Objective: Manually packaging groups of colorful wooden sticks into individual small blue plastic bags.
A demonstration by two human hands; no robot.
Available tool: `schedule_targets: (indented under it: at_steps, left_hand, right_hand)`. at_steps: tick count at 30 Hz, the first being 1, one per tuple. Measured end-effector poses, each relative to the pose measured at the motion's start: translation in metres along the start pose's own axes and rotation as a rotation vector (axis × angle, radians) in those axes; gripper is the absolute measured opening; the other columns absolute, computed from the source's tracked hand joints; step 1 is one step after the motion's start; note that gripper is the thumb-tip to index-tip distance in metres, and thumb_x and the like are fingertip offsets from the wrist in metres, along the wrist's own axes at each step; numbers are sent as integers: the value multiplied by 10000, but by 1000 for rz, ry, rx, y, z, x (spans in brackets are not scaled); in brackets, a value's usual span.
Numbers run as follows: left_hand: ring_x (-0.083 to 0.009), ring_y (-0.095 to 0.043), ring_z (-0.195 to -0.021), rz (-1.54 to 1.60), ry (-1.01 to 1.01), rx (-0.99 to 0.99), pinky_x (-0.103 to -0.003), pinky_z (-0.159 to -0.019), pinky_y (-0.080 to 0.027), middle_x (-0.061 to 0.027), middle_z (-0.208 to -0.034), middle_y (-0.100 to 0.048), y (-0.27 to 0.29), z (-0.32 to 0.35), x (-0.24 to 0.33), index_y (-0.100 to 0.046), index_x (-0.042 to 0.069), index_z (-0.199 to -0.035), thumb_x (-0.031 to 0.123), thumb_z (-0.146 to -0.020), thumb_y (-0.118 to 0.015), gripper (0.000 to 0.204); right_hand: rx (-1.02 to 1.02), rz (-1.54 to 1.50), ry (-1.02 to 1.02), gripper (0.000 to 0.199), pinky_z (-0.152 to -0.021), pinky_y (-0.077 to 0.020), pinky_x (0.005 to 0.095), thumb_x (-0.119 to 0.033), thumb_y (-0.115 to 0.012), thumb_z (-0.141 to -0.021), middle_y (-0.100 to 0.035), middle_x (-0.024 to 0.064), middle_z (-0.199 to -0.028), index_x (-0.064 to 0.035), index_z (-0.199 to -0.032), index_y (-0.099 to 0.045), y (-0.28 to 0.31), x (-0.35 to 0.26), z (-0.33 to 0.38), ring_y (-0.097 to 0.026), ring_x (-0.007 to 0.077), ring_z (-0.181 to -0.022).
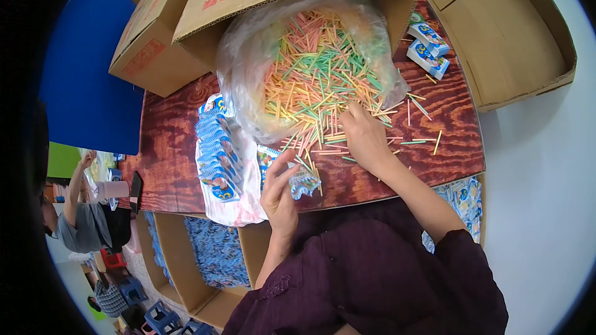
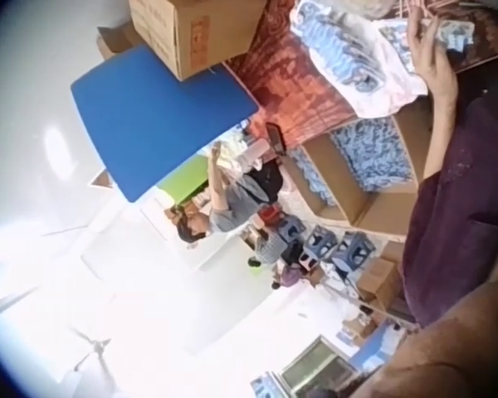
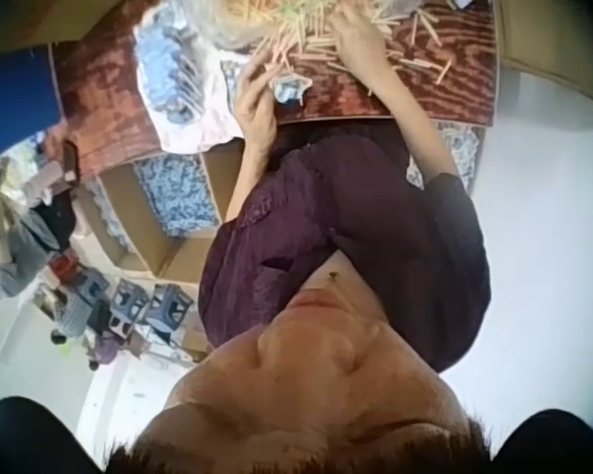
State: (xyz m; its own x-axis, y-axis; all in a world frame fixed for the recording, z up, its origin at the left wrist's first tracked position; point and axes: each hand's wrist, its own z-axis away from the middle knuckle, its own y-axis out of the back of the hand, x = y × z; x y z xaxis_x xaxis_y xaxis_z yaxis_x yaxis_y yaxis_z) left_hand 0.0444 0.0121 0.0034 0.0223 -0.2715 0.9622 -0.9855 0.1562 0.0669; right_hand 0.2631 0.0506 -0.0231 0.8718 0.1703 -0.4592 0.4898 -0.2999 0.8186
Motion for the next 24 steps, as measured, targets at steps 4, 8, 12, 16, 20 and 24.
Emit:
schedule_targets:
  at_steps: [4,8,12,16,20,24]
  left_hand:
    - [-265,-508,-1230,41,26,-4,-357,-1030,-384,-152,-1294,-556,5,3,-5,-692,11,-1092,-50,-866,-523,288]
    - [-253,-510,-1222,89,66,-18,-356,-1024,-384,-150,-1290,-559,11,6,-13,-684,3,-1101,-41,-877,-515,284]
    - [-240,-518,-1200,134,162,-46,-351,-1011,-393,-147,-1289,-558,12,7,-14,-680,-6,-1101,-46,-878,-509,283]
    - [-239,-522,-1190,180,174,-30,-349,-1005,-397,-142,-1285,-561,12,9,-12,-678,-10,-1101,-59,-872,-499,295]
    - [-239,-521,-1190,118,175,-60,-346,-1002,-401,-147,-1280,-559,14,8,-9,-676,-15,-1098,-50,-886,-504,275]
    - [-227,-523,-1182,91,88,-81,-330,-981,-415,-153,-1273,-559,11,4,-8,-675,-18,-1094,-38,-898,-518,252]
  right_hand:
    - [35,16,26,96,-639,-469,405,-25,-629,-809,-508,110,-869,-14,-877,-563,-2,0,-3,-582,313,-814]
    - [10,35,79,62,-631,-467,401,-36,-606,-829,-509,116,-872,-20,-868,-560,0,0,-2,-576,315,-802]
    - [-6,60,99,52,-633,-465,405,-47,-594,-838,-513,122,-878,-28,-874,-561,5,5,-3,-576,320,-812]
    - [41,-33,66,68,-646,-467,406,-46,-603,-829,-524,123,-896,-31,-880,-561,10,5,-6,-579,324,-829]
    - [37,13,46,101,-669,-475,401,-40,-626,-805,-539,118,-911,-31,-882,-561,20,-1,-10,-585,321,-841]
    - [16,50,56,100,-644,-472,408,-32,-633,-793,-527,113,-874,-32,-855,-555,5,9,-6,-587,318,-807]
